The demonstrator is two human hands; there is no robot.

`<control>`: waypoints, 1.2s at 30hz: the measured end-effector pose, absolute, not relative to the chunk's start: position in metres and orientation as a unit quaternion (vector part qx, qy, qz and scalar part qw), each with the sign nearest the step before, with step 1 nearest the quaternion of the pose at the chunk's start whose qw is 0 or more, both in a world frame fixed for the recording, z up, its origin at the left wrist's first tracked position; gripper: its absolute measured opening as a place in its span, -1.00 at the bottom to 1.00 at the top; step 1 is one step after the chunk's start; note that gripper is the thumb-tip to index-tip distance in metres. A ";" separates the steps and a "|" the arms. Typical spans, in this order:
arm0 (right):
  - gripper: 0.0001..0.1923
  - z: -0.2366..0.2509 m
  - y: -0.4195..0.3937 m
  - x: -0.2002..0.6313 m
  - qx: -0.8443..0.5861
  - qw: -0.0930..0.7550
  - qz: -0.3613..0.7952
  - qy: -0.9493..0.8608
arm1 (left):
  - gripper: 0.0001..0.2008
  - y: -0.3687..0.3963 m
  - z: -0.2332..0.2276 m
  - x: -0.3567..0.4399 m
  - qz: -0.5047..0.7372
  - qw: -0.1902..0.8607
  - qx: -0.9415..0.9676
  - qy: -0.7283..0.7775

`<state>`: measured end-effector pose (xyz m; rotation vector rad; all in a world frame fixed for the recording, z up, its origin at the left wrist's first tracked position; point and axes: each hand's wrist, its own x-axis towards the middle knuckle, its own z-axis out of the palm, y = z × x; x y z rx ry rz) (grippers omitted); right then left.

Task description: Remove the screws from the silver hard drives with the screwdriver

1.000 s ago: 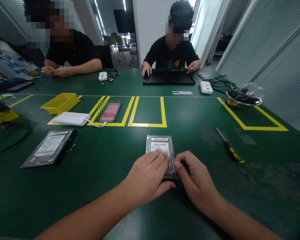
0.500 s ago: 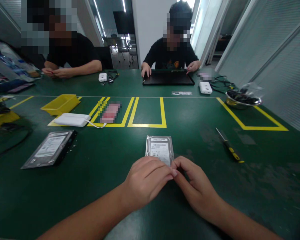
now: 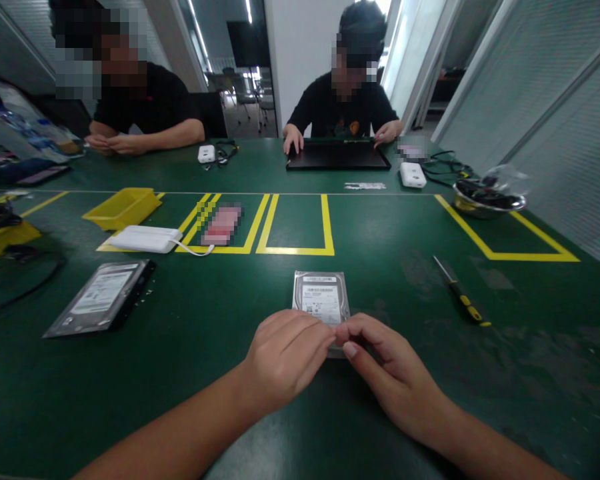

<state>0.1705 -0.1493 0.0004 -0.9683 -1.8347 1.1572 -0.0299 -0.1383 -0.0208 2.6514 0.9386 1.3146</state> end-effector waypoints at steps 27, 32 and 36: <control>-0.84 -0.019 -0.153 0.166 -0.315 0.239 0.070 -0.916 | -0.90 -0.131 -0.011 -0.022 0.486 0.193 0.743 0.418; -0.83 -0.018 -0.153 0.165 -0.306 0.238 0.053 -0.920 | -0.94 -0.131 -0.004 -0.024 0.482 0.252 0.717 0.437; -0.83 -0.017 -0.153 0.165 -0.305 0.239 0.052 -0.920 | -0.98 -0.126 0.008 -0.033 0.510 0.356 0.633 0.461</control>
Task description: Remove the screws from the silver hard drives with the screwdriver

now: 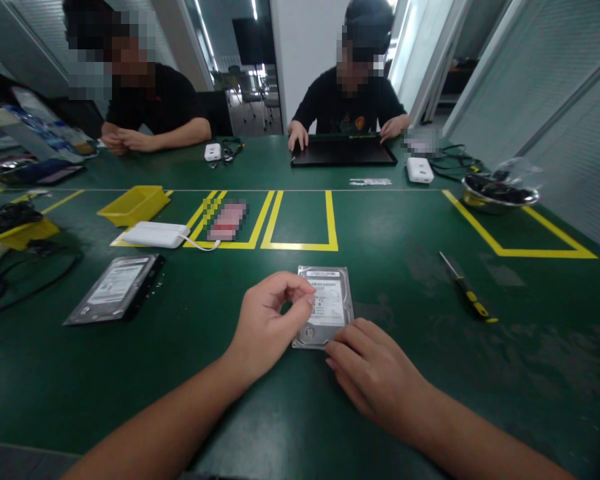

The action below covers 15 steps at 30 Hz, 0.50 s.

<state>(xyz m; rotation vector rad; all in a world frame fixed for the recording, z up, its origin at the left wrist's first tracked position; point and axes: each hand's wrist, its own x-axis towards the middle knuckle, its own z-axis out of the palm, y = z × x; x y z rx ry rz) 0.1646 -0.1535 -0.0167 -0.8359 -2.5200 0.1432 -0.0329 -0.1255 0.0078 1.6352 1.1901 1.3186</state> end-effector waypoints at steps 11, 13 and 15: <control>-0.82 -0.017 -0.152 0.165 -0.300 0.246 0.068 -0.919 | -0.88 -0.109 -0.010 -0.058 0.483 0.487 0.546 0.481; -0.83 -0.018 -0.151 0.166 -0.307 0.251 0.068 -0.916 | -0.85 -0.108 -0.017 -0.065 0.454 0.484 0.571 0.483; -0.83 -0.019 -0.151 0.166 -0.314 0.258 0.059 -0.912 | -0.84 -0.107 -0.020 -0.071 0.426 0.491 0.594 0.474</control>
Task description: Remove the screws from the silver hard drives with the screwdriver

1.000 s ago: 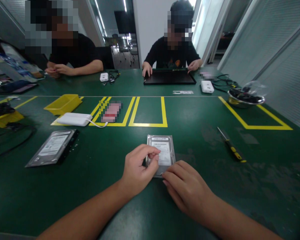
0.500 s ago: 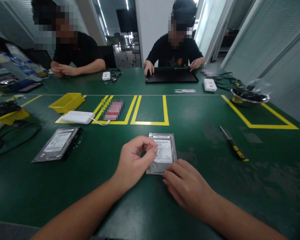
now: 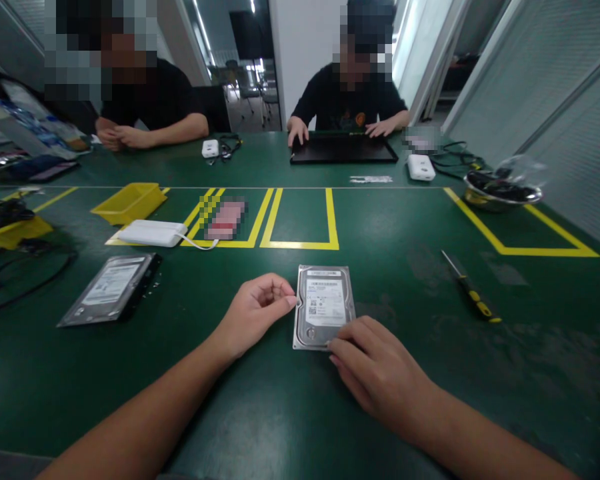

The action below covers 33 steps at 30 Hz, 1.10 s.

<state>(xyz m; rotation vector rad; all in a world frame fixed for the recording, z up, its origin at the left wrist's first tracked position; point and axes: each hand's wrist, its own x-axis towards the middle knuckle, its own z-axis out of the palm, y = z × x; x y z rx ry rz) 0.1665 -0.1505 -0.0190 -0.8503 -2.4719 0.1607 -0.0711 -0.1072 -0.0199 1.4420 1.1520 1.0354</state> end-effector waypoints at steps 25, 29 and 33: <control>-0.81 -0.027 -0.144 0.167 -0.325 0.255 0.029 -0.910 | -0.88 -0.114 -0.019 -0.082 0.300 0.497 0.699 0.418; -0.80 -0.025 -0.144 0.167 -0.325 0.253 0.025 -0.911 | -0.89 -0.116 -0.018 -0.083 0.293 0.488 0.713 0.410; -0.80 -0.025 -0.144 0.167 -0.325 0.244 0.025 -0.913 | -0.90 -0.117 -0.017 -0.084 0.288 0.483 0.725 0.398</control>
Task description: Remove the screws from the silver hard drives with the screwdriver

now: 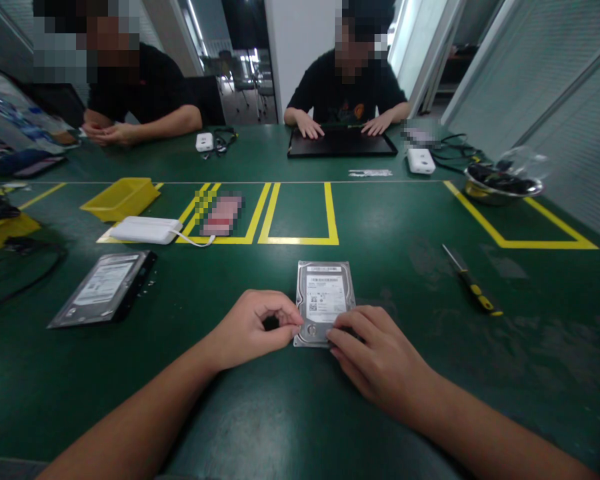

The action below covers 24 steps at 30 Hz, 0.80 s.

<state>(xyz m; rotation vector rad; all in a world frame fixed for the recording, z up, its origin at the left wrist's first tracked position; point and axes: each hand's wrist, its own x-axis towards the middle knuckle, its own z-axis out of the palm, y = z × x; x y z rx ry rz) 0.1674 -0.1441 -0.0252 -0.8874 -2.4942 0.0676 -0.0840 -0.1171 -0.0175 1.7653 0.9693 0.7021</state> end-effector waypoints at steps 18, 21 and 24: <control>-0.80 -0.026 -0.145 0.168 -0.324 0.232 0.019 -0.917 | -0.88 -0.111 -0.007 -0.090 0.212 0.414 0.815 0.346; -0.80 -0.025 -0.145 0.168 -0.325 0.230 0.019 -0.917 | -0.86 -0.111 -0.007 -0.090 0.199 0.428 0.813 0.342; -0.79 -0.026 -0.144 0.168 -0.323 0.233 0.018 -0.917 | -0.87 -0.110 -0.006 -0.091 0.182 0.437 0.814 0.337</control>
